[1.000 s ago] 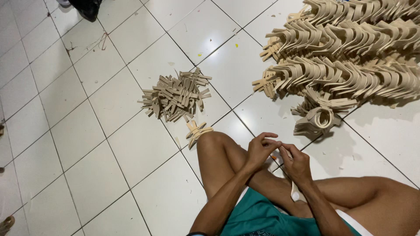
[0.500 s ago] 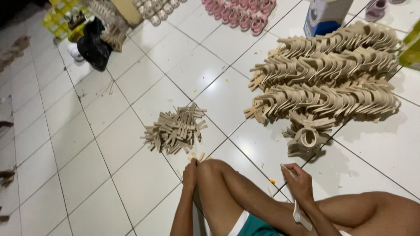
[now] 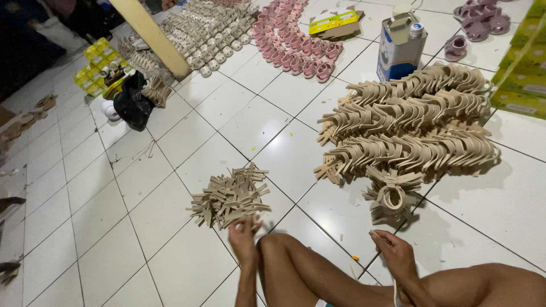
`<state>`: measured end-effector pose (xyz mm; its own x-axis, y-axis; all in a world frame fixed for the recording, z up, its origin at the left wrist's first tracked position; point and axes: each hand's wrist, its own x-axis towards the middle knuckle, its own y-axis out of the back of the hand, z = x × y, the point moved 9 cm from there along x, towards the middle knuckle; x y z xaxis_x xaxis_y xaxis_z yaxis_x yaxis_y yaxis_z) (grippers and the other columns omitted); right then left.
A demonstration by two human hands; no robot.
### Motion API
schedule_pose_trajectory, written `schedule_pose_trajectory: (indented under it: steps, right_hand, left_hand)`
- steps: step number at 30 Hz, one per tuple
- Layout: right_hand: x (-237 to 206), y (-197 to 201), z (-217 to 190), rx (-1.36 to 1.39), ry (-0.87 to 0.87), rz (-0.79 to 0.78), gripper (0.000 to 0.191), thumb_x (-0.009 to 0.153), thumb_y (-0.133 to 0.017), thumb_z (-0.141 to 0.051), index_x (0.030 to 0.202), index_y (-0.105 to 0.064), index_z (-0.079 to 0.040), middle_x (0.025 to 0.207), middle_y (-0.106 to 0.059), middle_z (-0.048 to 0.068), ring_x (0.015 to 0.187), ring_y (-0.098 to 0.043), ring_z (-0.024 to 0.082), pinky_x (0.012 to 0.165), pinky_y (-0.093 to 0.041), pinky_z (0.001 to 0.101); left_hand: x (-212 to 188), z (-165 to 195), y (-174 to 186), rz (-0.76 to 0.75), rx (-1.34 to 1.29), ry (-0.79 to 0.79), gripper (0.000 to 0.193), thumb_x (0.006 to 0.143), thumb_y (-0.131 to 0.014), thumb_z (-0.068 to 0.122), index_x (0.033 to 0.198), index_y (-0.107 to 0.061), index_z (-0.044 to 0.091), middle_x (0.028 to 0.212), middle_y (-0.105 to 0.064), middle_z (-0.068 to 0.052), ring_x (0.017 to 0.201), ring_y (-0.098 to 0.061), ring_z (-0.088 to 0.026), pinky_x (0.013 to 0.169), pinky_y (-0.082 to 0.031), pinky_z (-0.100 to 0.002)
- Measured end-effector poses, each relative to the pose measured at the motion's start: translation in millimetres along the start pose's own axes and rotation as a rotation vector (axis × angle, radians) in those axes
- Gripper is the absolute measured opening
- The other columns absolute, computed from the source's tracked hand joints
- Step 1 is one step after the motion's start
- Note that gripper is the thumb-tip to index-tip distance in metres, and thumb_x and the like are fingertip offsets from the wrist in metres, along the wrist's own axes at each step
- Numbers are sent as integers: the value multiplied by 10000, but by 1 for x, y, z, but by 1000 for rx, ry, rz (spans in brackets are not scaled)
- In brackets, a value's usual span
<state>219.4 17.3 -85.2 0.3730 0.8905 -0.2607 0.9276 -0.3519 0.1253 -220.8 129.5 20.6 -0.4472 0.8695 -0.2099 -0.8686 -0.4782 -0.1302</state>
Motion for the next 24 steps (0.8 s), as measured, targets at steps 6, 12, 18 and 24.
schedule_pose_trajectory:
  steps: [6, 12, 18, 24]
  right_hand:
    - [-10, -5, -7, 95, 18, -34, 336, 943, -687, -267, 1132, -758, 2, 793, -707, 39, 758, -627, 93, 652, -491, 249]
    - [-25, -4, -6, 25, 23, -71, 335, 968, -653, -287, 1152, -743, -22, 782, -709, 13, 703, -609, 55, 584, -484, 232]
    - [-26, -21, -23, 40, 50, -141, 344, 970, -664, -291, 1163, -760, -23, 808, -717, 7, 693, -594, 53, 589, -493, 231]
    - [-39, -23, -42, -80, 122, -207, 355, 974, -666, -296, 1173, -762, -18, 836, -763, 30, 723, -624, 54, 639, -525, 244]
  left_hand:
    - [-89, -104, -154, -557, -221, 262, 366, 991, -650, 110, 1289, -633, -102, 1089, -716, -169, 983, -698, -213, 872, -561, -296]
    - [-128, -128, -162, -769, 60, 88, 425, 955, -667, 81, 1356, -584, -35, 1312, -667, -88, 1230, -630, -141, 1055, -497, -246]
    - [-132, -128, -160, -718, 148, 69, 350, 921, -741, 57, 1252, -697, -48, 1160, -741, -146, 1051, -690, -187, 939, -557, -282]
    - [-139, -124, -163, -781, 111, 37, 230, 924, -737, 40, 1128, -746, -67, 1087, -776, -138, 1012, -730, -171, 932, -584, -275]
